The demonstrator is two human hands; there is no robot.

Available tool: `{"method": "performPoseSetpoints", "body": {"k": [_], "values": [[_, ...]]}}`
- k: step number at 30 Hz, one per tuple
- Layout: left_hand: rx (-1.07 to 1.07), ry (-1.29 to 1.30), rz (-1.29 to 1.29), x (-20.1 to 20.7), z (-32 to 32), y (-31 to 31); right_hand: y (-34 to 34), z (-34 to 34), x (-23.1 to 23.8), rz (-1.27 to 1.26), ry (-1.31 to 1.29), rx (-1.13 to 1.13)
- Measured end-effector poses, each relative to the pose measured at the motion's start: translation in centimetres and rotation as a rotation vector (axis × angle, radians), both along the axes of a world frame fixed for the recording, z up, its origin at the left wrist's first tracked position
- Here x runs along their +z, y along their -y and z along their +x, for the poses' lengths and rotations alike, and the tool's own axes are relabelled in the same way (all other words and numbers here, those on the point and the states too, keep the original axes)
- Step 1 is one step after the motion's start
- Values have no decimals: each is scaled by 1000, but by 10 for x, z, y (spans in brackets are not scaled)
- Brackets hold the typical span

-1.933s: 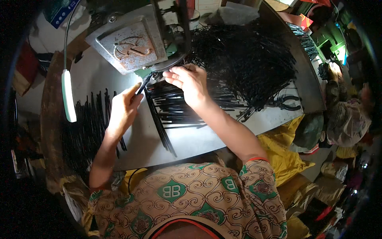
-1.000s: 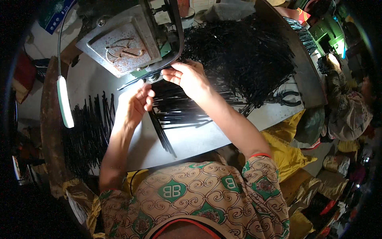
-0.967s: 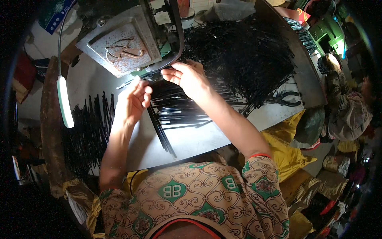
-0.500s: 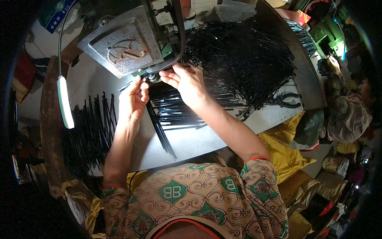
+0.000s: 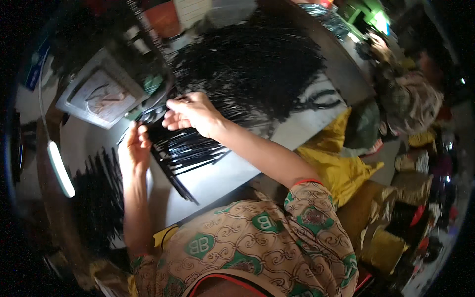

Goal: Manually assemble thin black rods or components using a small machine at a workbench.

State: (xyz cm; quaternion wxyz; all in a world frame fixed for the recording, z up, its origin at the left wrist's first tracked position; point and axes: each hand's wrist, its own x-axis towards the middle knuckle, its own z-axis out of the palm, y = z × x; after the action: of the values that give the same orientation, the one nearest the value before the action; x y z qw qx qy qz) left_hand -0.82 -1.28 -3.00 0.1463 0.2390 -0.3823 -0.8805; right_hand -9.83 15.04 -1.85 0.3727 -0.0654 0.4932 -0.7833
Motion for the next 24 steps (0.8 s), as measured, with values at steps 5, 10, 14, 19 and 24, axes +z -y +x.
{"method": "performPoseSetpoints", "body": {"k": [5,10,14,19,24], "values": [[-161,97,-87,11,0,11,-68,-28,26,544,-548,83],[-188,24,-162,6,3,18,-139,-54,40,1242,-1278,58],[-266,-75,-55,12,5,16,-133,-53,34,1380,-1475,57],[-282,137,-211,21,6,5,-80,-33,39,1069,-1989,-132],[-256,177,-372,24,10,1,-15,-10,16,591,-1616,18]]}}
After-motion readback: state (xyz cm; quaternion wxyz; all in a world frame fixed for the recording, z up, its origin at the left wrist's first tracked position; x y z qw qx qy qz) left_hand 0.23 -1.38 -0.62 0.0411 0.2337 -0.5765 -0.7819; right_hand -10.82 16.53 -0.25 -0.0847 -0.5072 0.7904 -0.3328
